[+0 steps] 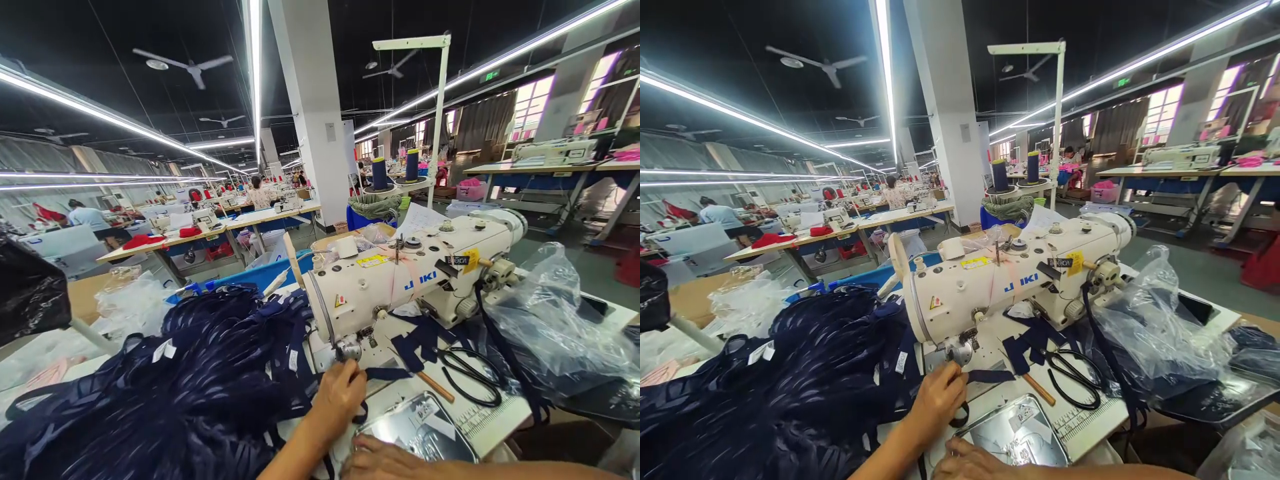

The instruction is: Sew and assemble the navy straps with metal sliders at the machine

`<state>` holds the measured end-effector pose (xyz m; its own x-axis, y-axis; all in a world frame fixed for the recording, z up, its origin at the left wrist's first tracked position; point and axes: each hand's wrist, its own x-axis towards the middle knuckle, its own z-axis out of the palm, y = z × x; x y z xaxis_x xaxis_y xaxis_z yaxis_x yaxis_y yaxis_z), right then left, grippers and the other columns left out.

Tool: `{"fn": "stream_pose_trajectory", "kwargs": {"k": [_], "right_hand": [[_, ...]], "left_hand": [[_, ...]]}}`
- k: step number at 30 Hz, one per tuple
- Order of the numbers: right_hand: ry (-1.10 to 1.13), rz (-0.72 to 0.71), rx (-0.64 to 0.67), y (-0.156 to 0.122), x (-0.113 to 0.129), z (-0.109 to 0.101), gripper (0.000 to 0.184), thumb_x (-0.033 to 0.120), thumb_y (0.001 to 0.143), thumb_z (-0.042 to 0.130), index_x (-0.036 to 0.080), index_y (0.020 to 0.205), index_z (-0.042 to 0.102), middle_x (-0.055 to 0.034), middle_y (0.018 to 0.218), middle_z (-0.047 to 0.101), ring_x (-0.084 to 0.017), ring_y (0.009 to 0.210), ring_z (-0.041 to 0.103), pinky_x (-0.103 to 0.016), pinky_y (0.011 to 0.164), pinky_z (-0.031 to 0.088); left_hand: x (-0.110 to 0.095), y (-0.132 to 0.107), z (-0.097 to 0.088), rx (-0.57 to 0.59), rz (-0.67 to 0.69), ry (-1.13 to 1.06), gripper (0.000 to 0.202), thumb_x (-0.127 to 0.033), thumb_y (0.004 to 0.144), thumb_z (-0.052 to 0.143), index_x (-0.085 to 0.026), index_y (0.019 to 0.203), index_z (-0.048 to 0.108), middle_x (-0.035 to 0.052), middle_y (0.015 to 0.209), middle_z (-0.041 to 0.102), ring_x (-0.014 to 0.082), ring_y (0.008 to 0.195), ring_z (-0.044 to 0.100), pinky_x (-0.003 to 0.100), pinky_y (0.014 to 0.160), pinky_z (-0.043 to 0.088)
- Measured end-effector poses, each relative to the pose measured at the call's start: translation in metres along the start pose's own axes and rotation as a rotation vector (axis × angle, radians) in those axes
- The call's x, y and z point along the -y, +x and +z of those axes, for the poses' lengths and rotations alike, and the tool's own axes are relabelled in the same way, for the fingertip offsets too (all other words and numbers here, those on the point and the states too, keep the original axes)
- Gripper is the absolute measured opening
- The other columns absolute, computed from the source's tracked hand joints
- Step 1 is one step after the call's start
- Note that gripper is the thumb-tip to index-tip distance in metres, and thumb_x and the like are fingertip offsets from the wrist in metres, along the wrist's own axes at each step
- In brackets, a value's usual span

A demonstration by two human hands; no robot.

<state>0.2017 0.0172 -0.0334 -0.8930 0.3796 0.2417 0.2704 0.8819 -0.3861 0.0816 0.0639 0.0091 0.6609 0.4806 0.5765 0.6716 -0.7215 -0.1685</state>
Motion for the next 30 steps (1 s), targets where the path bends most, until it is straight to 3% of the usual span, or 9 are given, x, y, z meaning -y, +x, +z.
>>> {"fn": "stream_pose_trajectory", "kwargs": {"k": [2,3,6,8,12,18,21,30], "right_hand": [[-0.041,-0.103,0.082,-0.007,-0.002,-0.023,0.013,0.019,0.083,0.049,0.017,0.076,0.059,-0.0003,0.069,0.065,-0.010,0.066,0.057,-0.017,0.077,0.038],[-0.073,-0.089,0.076,-0.010,-0.004,-0.037,0.014,0.023,0.082,0.050,0.017,0.072,0.058,0.0000,0.066,0.064,-0.011,0.063,0.056,-0.020,0.072,0.038],[-0.134,0.178,-0.058,-0.015,-0.025,-0.068,0.022,0.018,0.083,0.043,0.017,0.063,0.054,-0.0006,0.061,0.060,-0.013,0.060,0.053,-0.026,0.070,0.036],[-0.155,0.341,-0.137,-0.014,-0.046,-0.075,0.024,0.015,0.083,0.040,0.017,0.064,0.054,-0.0015,0.061,0.059,-0.013,0.059,0.052,-0.026,0.066,0.036],[-0.159,0.352,-0.162,-0.004,-0.078,-0.067,0.022,0.012,0.082,0.040,0.016,0.069,0.057,-0.0028,0.068,0.060,-0.014,0.062,0.052,-0.026,0.064,0.037],[-0.142,0.073,-0.167,0.003,-0.081,-0.057,0.017,0.012,0.082,0.042,0.017,0.084,0.058,-0.0028,0.094,0.059,-0.014,0.083,0.052,-0.025,0.073,0.040],[-0.178,0.011,-0.165,0.002,-0.082,-0.055,0.019,0.012,0.084,0.039,0.016,0.080,0.057,-0.0029,0.090,0.060,-0.015,0.083,0.050,-0.027,0.075,0.041],[-0.396,-0.080,-0.221,0.002,-0.089,-0.043,0.020,0.010,0.086,0.038,0.013,0.077,0.056,-0.0049,0.085,0.059,-0.016,0.073,0.047,-0.027,0.064,0.045]], "left_hand": [[0.013,-0.005,0.004,0.053,0.104,0.039,0.027,-0.004,0.080,0.032,-0.010,0.075,0.058,0.0061,0.065,0.055,0.0140,0.053,0.049,0.026,0.048,0.041],[0.019,-0.008,0.004,0.083,0.152,0.060,0.028,-0.004,0.080,0.032,-0.009,0.077,0.059,0.0060,0.065,0.055,0.0142,0.053,0.048,0.027,0.048,0.041],[0.028,-0.016,0.002,0.170,0.237,0.113,0.026,-0.004,0.081,0.033,-0.009,0.077,0.058,0.0050,0.064,0.054,0.0143,0.053,0.048,0.027,0.047,0.039],[0.029,-0.017,0.001,0.222,0.257,0.144,0.021,-0.004,0.079,0.037,-0.009,0.073,0.057,0.0044,0.064,0.053,0.0144,0.052,0.048,0.027,0.046,0.037],[0.026,-0.013,0.001,0.287,0.278,0.177,0.017,-0.001,0.074,0.043,-0.011,0.067,0.054,0.0032,0.063,0.053,0.0139,0.052,0.048,0.027,0.046,0.037],[0.025,-0.008,0.002,0.292,0.277,0.180,0.011,-0.003,0.069,0.049,-0.010,0.063,0.054,0.0029,0.060,0.053,0.0147,0.050,0.049,0.027,0.046,0.037],[0.024,-0.010,0.003,0.279,0.258,0.175,0.011,-0.002,0.068,0.050,-0.010,0.062,0.054,0.0023,0.059,0.053,0.0143,0.049,0.048,0.027,0.046,0.037],[0.020,-0.018,0.007,0.289,0.219,0.169,0.015,-0.001,0.072,0.042,-0.010,0.068,0.054,0.0029,0.061,0.052,0.0139,0.051,0.046,0.028,0.047,0.035]]}}
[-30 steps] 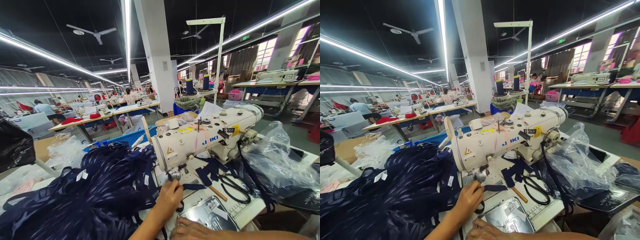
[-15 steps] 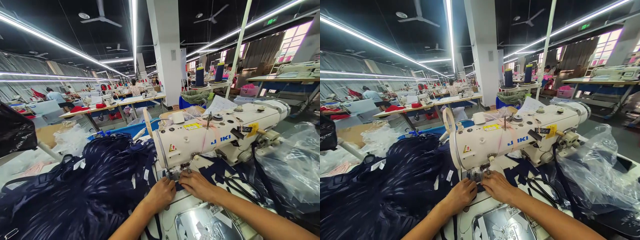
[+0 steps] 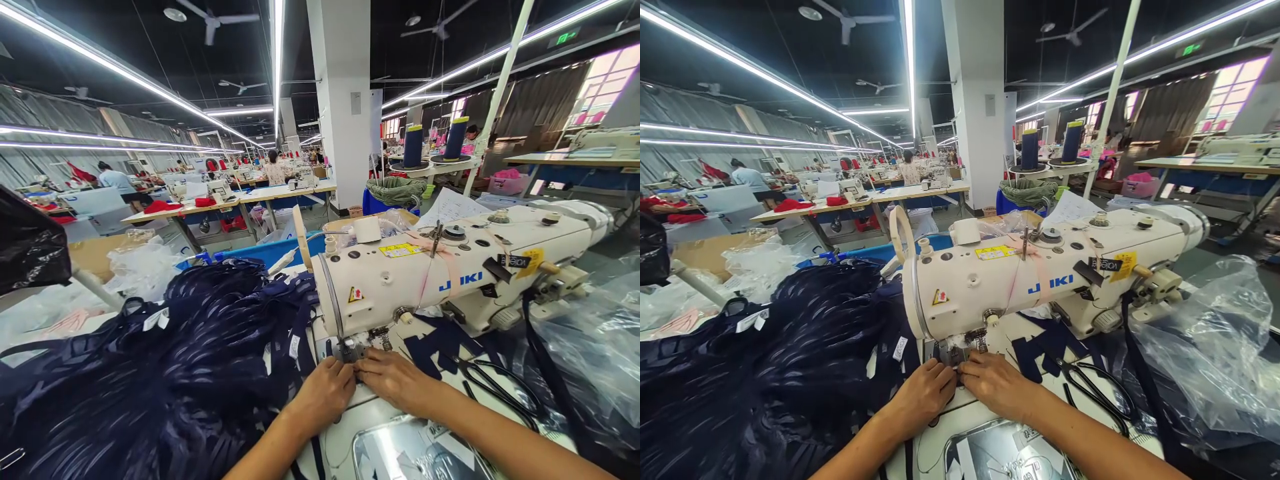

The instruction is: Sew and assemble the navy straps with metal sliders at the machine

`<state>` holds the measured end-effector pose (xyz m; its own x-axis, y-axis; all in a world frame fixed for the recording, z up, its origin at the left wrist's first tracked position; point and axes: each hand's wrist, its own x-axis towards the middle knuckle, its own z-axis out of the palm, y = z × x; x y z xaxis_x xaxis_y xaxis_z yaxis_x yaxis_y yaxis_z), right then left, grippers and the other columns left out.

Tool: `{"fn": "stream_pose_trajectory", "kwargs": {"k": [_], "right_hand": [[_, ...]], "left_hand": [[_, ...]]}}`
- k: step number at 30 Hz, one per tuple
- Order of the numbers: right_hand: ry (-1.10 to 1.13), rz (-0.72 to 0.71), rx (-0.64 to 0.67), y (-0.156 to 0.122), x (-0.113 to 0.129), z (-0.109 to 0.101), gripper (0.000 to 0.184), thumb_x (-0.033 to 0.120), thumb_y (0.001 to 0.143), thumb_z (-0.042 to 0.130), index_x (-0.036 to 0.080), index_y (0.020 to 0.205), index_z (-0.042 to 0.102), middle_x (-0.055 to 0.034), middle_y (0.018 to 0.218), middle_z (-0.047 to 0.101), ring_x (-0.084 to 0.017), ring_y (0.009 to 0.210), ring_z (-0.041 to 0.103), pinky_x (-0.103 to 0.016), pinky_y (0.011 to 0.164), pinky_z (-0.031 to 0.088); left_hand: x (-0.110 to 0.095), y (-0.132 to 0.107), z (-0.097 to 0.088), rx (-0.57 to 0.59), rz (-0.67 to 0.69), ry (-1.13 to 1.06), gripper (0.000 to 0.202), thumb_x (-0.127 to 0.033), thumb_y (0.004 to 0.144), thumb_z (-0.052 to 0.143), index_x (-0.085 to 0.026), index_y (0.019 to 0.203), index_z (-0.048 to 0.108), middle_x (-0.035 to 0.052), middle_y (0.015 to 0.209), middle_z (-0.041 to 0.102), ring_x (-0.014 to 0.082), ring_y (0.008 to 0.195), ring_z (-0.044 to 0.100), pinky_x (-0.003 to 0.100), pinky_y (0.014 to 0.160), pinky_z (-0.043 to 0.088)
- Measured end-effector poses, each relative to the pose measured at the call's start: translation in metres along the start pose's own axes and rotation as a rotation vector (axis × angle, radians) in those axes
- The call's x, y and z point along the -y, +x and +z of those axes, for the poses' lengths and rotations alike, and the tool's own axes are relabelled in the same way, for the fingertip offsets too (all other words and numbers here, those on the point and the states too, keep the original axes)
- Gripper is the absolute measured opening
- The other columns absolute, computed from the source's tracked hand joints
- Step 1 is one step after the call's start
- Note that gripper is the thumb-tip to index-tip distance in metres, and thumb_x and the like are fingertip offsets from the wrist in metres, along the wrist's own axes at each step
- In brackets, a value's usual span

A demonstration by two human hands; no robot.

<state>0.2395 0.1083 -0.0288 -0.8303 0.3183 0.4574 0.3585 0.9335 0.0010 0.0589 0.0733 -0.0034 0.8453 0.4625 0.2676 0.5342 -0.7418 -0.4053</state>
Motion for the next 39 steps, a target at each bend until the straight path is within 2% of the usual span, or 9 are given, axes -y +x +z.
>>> {"fn": "stream_pose_trajectory", "kwargs": {"k": [7,11,14,16,18,25,31,39], "right_hand": [[-0.015,-0.002,0.018,-0.001,0.002,-0.003,0.016,0.008,0.084,0.041,0.012,0.076,0.055,-0.0047,0.084,0.057,-0.015,0.074,0.047,-0.026,0.062,0.045],[-0.007,0.030,0.046,-0.005,0.004,-0.002,0.015,0.006,0.083,0.042,0.012,0.078,0.055,-0.0052,0.089,0.057,-0.016,0.077,0.047,-0.027,0.064,0.045],[0.018,0.066,0.065,-0.007,0.006,-0.002,0.015,0.004,0.082,0.043,0.012,0.085,0.055,-0.0056,0.093,0.057,-0.015,0.080,0.048,-0.027,0.068,0.045],[0.010,0.076,0.074,-0.007,0.007,0.000,0.015,0.004,0.081,0.045,0.012,0.089,0.055,-0.0055,0.095,0.057,-0.015,0.083,0.048,-0.027,0.073,0.044],[-0.028,0.074,0.095,-0.004,0.006,0.003,0.014,0.005,0.079,0.048,0.012,0.090,0.055,-0.0049,0.096,0.057,-0.016,0.085,0.048,-0.028,0.074,0.044],[-0.184,0.065,0.115,0.010,0.000,0.011,0.019,0.008,0.078,0.049,0.014,0.097,0.052,-0.0042,0.097,0.058,-0.019,0.084,0.051,-0.028,0.056,0.043],[-0.162,0.098,0.057,0.007,0.001,0.007,0.025,0.003,0.075,0.047,0.015,0.097,0.052,-0.0055,0.103,0.057,-0.018,0.084,0.052,-0.028,0.057,0.042],[-0.152,0.089,0.023,0.008,0.000,0.008,0.028,0.002,0.074,0.047,0.014,0.099,0.051,-0.0064,0.102,0.057,-0.017,0.081,0.051,-0.026,0.056,0.041]], "left_hand": [[0.000,-0.001,0.003,0.021,-0.006,-0.005,0.018,-0.002,0.076,0.039,-0.011,0.067,0.052,0.0023,0.062,0.050,0.0133,0.052,0.044,0.028,0.047,0.034],[-0.003,0.000,-0.001,0.044,-0.042,-0.007,0.017,-0.003,0.076,0.041,-0.011,0.067,0.053,0.0036,0.066,0.052,0.0146,0.058,0.048,0.029,0.052,0.040],[-0.006,-0.005,-0.003,0.066,-0.156,-0.084,0.012,-0.004,0.076,0.046,-0.010,0.077,0.057,0.0061,0.078,0.057,0.0184,0.075,0.054,0.034,0.070,0.047],[-0.006,-0.011,-0.003,0.065,-0.226,-0.165,0.016,-0.006,0.077,0.047,-0.010,0.089,0.057,0.0081,0.089,0.059,0.0204,0.091,0.053,0.036,0.083,0.046],[-0.002,-0.016,0.000,0.055,-0.254,-0.218,0.020,-0.007,0.079,0.046,-0.011,0.096,0.056,0.0095,0.097,0.059,0.0206,0.101,0.051,0.035,0.089,0.045],[0.017,-0.022,0.008,0.088,-0.297,-0.220,0.028,-0.004,0.074,0.050,-0.013,0.099,0.058,0.0120,0.108,0.059,0.0211,0.099,0.054,0.035,0.083,0.047],[0.022,-0.019,0.011,0.081,-0.375,-0.302,0.029,-0.006,0.071,0.056,-0.020,0.095,0.061,0.0053,0.107,0.062,0.0202,0.097,0.055,0.035,0.080,0.045],[0.021,-0.020,0.012,0.027,-0.394,-0.316,0.028,-0.008,0.070,0.058,-0.022,0.095,0.062,0.0021,0.104,0.064,0.0203,0.097,0.054,0.037,0.084,0.043]]}}
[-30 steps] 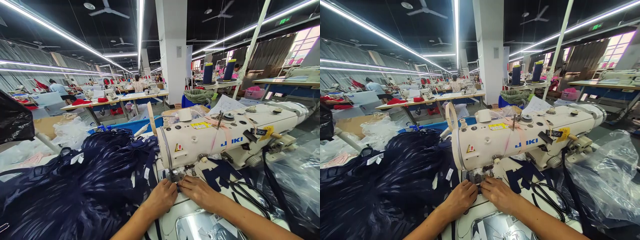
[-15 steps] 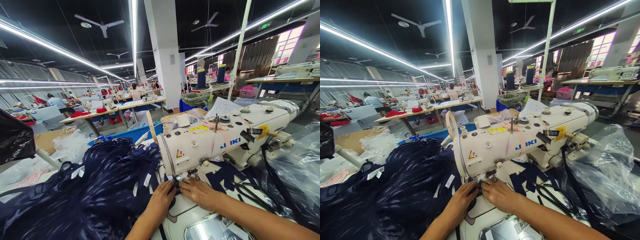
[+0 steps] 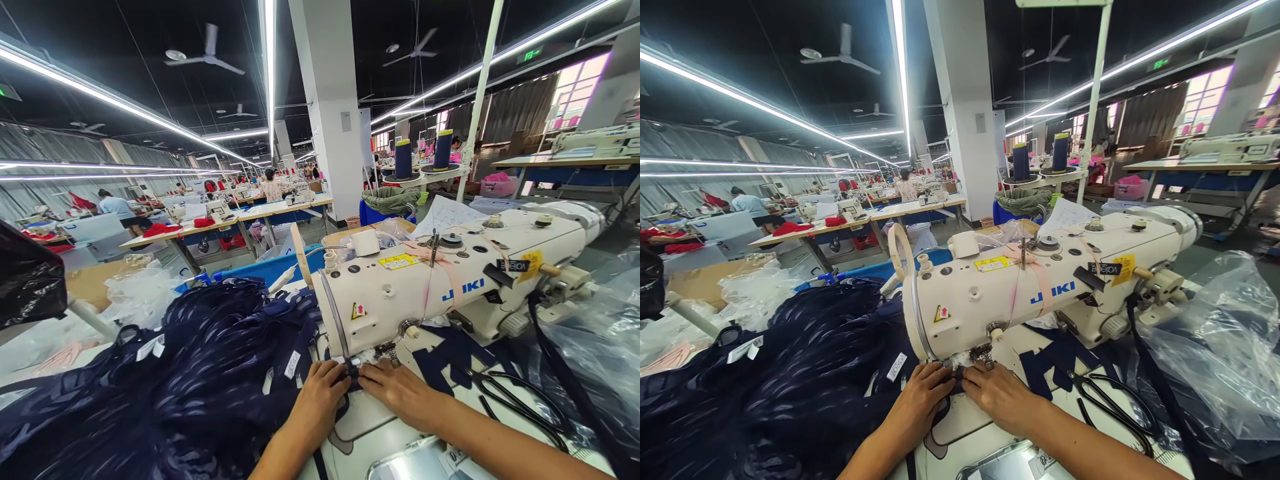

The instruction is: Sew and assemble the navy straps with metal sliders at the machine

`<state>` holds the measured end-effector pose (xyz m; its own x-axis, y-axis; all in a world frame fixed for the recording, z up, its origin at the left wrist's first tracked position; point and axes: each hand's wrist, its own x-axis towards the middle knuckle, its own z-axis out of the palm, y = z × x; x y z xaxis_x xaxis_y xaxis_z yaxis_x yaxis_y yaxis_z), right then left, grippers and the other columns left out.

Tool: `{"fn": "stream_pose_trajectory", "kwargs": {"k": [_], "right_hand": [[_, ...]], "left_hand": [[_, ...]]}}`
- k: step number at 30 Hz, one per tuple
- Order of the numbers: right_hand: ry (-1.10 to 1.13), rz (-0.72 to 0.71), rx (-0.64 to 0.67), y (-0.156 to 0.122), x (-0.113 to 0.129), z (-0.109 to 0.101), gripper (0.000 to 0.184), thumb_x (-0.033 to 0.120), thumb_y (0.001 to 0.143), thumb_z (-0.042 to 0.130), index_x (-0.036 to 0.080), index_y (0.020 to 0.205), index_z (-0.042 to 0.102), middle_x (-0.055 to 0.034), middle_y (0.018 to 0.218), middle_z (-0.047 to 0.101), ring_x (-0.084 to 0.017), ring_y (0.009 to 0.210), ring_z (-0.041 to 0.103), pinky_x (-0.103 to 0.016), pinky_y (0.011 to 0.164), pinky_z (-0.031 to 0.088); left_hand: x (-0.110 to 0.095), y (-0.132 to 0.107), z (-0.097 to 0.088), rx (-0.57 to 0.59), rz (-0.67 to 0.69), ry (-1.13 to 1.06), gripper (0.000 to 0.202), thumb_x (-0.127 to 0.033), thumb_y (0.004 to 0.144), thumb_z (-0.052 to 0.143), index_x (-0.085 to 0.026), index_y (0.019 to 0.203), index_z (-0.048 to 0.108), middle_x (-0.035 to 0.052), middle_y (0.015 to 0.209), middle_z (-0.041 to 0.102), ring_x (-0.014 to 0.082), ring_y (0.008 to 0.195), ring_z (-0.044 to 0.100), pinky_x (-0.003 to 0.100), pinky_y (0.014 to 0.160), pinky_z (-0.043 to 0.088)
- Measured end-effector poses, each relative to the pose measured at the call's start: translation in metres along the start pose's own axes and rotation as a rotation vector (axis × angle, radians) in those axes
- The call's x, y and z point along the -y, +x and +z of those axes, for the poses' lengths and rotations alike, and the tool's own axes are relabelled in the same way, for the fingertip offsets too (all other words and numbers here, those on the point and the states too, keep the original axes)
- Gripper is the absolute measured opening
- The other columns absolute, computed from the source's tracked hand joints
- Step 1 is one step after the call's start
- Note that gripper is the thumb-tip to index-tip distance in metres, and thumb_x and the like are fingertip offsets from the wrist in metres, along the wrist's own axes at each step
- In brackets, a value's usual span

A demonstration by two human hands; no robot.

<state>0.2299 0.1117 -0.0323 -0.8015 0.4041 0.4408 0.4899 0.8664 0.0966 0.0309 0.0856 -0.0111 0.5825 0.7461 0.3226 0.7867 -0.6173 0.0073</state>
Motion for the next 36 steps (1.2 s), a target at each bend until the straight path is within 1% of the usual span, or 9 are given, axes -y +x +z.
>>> {"fn": "stream_pose_trajectory", "kwargs": {"k": [4,6,9,14,16,24,27,30,36], "right_hand": [[-0.024,0.004,-0.005,-0.0004,-0.0014,0.0031,0.034,-0.001,0.070,0.047,0.013,0.101,0.051,-0.0070,0.100,0.058,-0.018,0.080,0.052,-0.026,0.055,0.041],[-0.028,0.010,-0.021,-0.0003,-0.0021,0.0039,0.038,-0.003,0.068,0.046,0.013,0.102,0.050,-0.0069,0.101,0.058,-0.018,0.080,0.053,-0.026,0.054,0.041],[-0.032,0.017,-0.033,0.0012,-0.0027,0.0037,0.041,-0.004,0.066,0.044,0.013,0.103,0.051,-0.0069,0.101,0.059,-0.018,0.079,0.054,-0.026,0.054,0.042],[-0.022,0.023,-0.045,0.0044,-0.0035,0.0038,0.038,-0.004,0.068,0.042,0.013,0.101,0.053,-0.0079,0.099,0.061,-0.018,0.079,0.056,-0.027,0.062,0.045],[-0.018,0.024,-0.047,0.0047,-0.0039,0.0046,0.037,-0.004,0.068,0.043,0.012,0.100,0.053,-0.0083,0.100,0.061,-0.019,0.081,0.056,-0.028,0.065,0.045],[0.013,0.035,-0.044,0.0058,-0.0043,0.0072,0.035,-0.002,0.070,0.046,0.012,0.101,0.054,-0.0096,0.100,0.061,-0.018,0.084,0.057,-0.028,0.071,0.045],[0.031,0.042,-0.039,0.0061,-0.0037,0.0060,0.037,-0.003,0.069,0.046,0.012,0.103,0.053,-0.0091,0.102,0.061,-0.019,0.088,0.056,-0.029,0.072,0.046],[0.049,0.049,-0.038,0.0053,-0.0028,0.0037,0.041,-0.005,0.069,0.044,0.011,0.105,0.052,-0.0094,0.104,0.060,-0.019,0.089,0.056,-0.028,0.072,0.046],[0.063,0.048,-0.036,0.0033,-0.0018,0.0012,0.040,-0.005,0.069,0.041,0.012,0.104,0.053,-0.0106,0.105,0.059,-0.019,0.087,0.055,-0.028,0.070,0.046]], "left_hand": [[0.0011,-0.0028,0.0056,-0.030,0.048,0.104,0.026,-0.009,0.077,0.049,-0.019,0.098,0.060,0.0056,0.103,0.063,0.0209,0.099,0.054,0.042,0.089,0.041],[0.0019,-0.0029,0.0072,-0.035,0.077,0.139,0.025,-0.009,0.079,0.047,-0.017,0.099,0.059,0.0067,0.103,0.063,0.0205,0.098,0.055,0.041,0.088,0.043],[0.0032,-0.0012,0.0064,-0.031,0.093,0.155,0.025,-0.009,0.078,0.049,-0.015,0.100,0.059,0.0071,0.102,0.064,0.0205,0.097,0.056,0.040,0.087,0.044],[0.0054,0.0018,0.0023,0.065,0.090,0.166,0.031,-0.006,0.074,0.052,-0.014,0.103,0.058,0.0090,0.105,0.062,0.0215,0.099,0.055,0.040,0.087,0.045],[0.0064,0.0019,0.0020,0.081,0.088,0.168,0.032,-0.005,0.074,0.052,-0.014,0.104,0.058,0.0092,0.104,0.063,0.0217,0.099,0.055,0.039,0.088,0.045],[0.0076,0.0023,0.0026,0.088,0.066,0.168,0.035,-0.004,0.072,0.054,-0.014,0.105,0.058,0.0087,0.104,0.063,0.0221,0.100,0.055,0.039,0.089,0.045],[0.0065,0.0029,0.0016,0.088,0.067,0.166,0.034,-0.004,0.072,0.054,-0.014,0.105,0.058,0.0089,0.104,0.063,0.0223,0.100,0.055,0.039,0.088,0.045],[0.0053,0.0026,0.0009,0.089,0.060,0.165,0.034,-0.004,0.072,0.054,-0.014,0.104,0.058,0.0086,0.105,0.063,0.0222,0.101,0.055,0.039,0.088,0.046],[0.0053,0.0008,0.0015,0.103,0.049,0.171,0.035,-0.004,0.073,0.053,-0.014,0.106,0.057,0.0086,0.105,0.062,0.0215,0.103,0.054,0.039,0.089,0.044]]}}
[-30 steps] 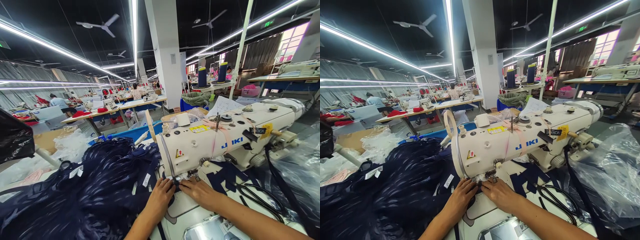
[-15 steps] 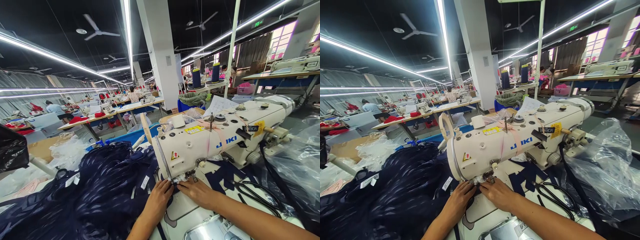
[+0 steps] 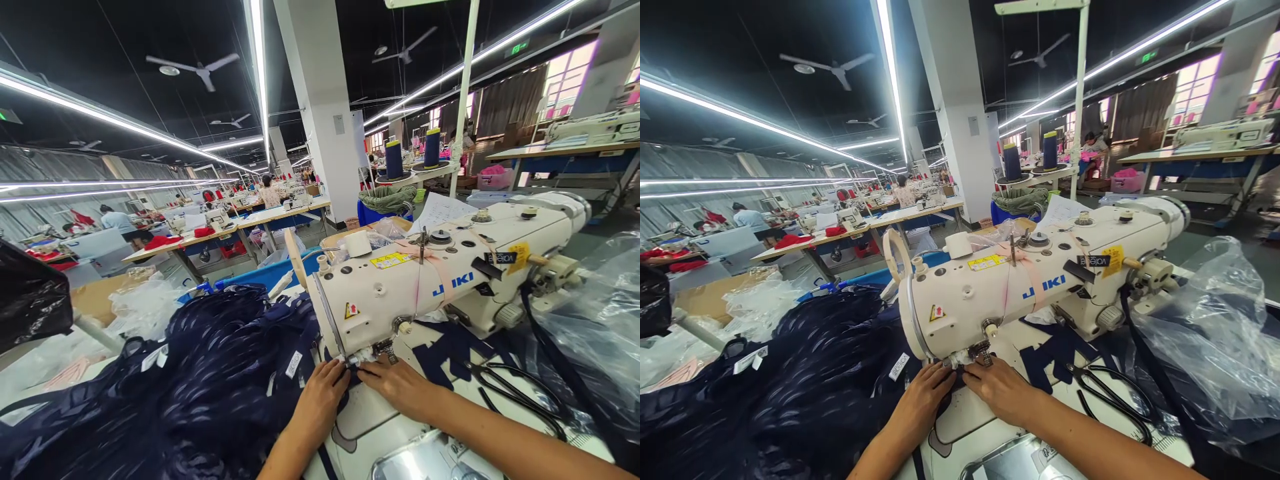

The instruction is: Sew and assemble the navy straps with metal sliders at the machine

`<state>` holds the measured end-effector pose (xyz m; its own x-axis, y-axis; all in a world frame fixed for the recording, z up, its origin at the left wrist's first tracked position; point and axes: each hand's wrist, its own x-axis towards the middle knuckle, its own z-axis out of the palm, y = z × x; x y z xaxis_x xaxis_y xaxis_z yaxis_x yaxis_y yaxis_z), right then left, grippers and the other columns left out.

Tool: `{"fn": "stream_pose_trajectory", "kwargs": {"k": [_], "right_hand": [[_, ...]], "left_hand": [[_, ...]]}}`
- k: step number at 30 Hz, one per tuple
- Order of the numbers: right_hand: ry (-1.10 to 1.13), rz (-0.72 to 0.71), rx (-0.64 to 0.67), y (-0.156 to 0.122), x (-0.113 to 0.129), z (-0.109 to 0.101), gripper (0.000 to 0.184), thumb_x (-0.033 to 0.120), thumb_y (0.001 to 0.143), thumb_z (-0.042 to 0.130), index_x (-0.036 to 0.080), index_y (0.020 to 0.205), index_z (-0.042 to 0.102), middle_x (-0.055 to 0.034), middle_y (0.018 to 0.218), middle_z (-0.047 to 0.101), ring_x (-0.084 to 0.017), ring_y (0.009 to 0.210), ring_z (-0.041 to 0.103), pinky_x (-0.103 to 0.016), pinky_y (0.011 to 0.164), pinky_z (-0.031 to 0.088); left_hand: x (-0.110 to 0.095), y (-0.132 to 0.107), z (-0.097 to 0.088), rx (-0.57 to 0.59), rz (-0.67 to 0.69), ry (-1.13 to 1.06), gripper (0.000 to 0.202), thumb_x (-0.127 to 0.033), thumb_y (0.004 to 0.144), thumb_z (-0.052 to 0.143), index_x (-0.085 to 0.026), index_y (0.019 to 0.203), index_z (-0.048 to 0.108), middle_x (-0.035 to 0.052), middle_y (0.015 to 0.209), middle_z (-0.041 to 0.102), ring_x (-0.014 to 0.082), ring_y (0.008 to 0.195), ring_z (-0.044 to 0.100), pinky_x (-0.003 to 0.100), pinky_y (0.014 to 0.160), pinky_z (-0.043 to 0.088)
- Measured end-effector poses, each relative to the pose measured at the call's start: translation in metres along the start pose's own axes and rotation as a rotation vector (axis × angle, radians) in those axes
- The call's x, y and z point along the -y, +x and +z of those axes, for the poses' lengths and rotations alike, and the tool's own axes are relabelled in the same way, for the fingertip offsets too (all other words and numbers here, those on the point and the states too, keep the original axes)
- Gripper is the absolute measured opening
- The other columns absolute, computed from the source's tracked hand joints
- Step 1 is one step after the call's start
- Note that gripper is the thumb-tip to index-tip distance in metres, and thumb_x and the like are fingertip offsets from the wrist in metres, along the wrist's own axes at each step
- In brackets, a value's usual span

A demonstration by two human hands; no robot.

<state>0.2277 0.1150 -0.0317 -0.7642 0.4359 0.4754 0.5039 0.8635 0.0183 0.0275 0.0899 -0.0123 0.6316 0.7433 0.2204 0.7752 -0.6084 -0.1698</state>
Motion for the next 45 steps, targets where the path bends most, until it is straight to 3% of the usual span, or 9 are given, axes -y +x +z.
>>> {"fn": "stream_pose_trajectory", "kwargs": {"k": [15,22,28,32,42,45], "right_hand": [[-0.027,0.001,0.043,0.000,0.001,-0.001,0.040,-0.003,0.068,0.044,0.012,0.105,0.053,-0.0105,0.107,0.058,-0.020,0.086,0.055,-0.028,0.068,0.047],[-0.060,-0.007,0.002,0.001,0.001,0.004,0.046,-0.004,0.067,0.044,0.011,0.110,0.050,-0.0107,0.105,0.059,-0.019,0.086,0.055,-0.028,0.069,0.047],[-0.070,0.019,-0.038,0.002,0.001,0.000,0.030,0.005,0.077,0.042,0.009,0.104,0.054,-0.0101,0.098,0.062,-0.020,0.086,0.055,-0.030,0.071,0.046],[-0.036,0.075,-0.060,0.000,0.002,0.001,0.024,0.014,0.080,0.045,0.010,0.100,0.057,-0.0102,0.096,0.063,-0.021,0.085,0.057,-0.032,0.073,0.046],[0.024,0.193,0.159,0.004,0.000,-0.003,0.033,0.021,0.083,0.042,0.012,0.114,0.052,-0.0134,0.102,0.062,-0.025,0.089,0.058,-0.038,0.076,0.045],[0.041,0.211,0.166,0.004,-0.001,-0.003,0.032,0.021,0.083,0.042,0.014,0.113,0.053,-0.0131,0.100,0.062,-0.026,0.091,0.057,-0.037,0.075,0.045]], "left_hand": [[0.001,0.003,-0.005,0.001,0.033,-0.008,0.034,-0.002,0.072,0.052,-0.013,0.104,0.058,0.0096,0.107,0.062,0.0220,0.104,0.053,0.038,0.087,0.046],[0.003,0.005,-0.005,0.017,0.040,0.017,0.034,-0.001,0.073,0.050,-0.012,0.105,0.058,0.0111,0.106,0.062,0.0220,0.101,0.055,0.037,0.087,0.046],[0.005,0.008,-0.006,0.031,0.029,0.028,0.034,0.000,0.074,0.046,-0.010,0.104,0.059,0.0134,0.101,0.063,0.0232,0.100,0.055,0.037,0.087,0.046],[0.006,0.010,-0.005,0.038,0.002,0.032,0.036,-0.001,0.076,0.043,-0.014,0.105,0.059,0.0102,0.093,0.064,0.0213,0.095,0.057,0.035,0.083,0.047],[0.010,0.014,-0.006,0.057,-0.045,0.000,0.031,-0.005,0.079,0.043,-0.016,0.102,0.060,0.0070,0.083,0.062,0.0186,0.080,0.056,0.031,0.072,0.048],[0.009,0.015,-0.006,0.072,-0.070,0.022,0.031,-0.004,0.079,0.041,-0.016,0.099,0.060,0.0076,0.084,0.062,0.0189,0.081,0.055,0.032,0.071,0.047]]}}
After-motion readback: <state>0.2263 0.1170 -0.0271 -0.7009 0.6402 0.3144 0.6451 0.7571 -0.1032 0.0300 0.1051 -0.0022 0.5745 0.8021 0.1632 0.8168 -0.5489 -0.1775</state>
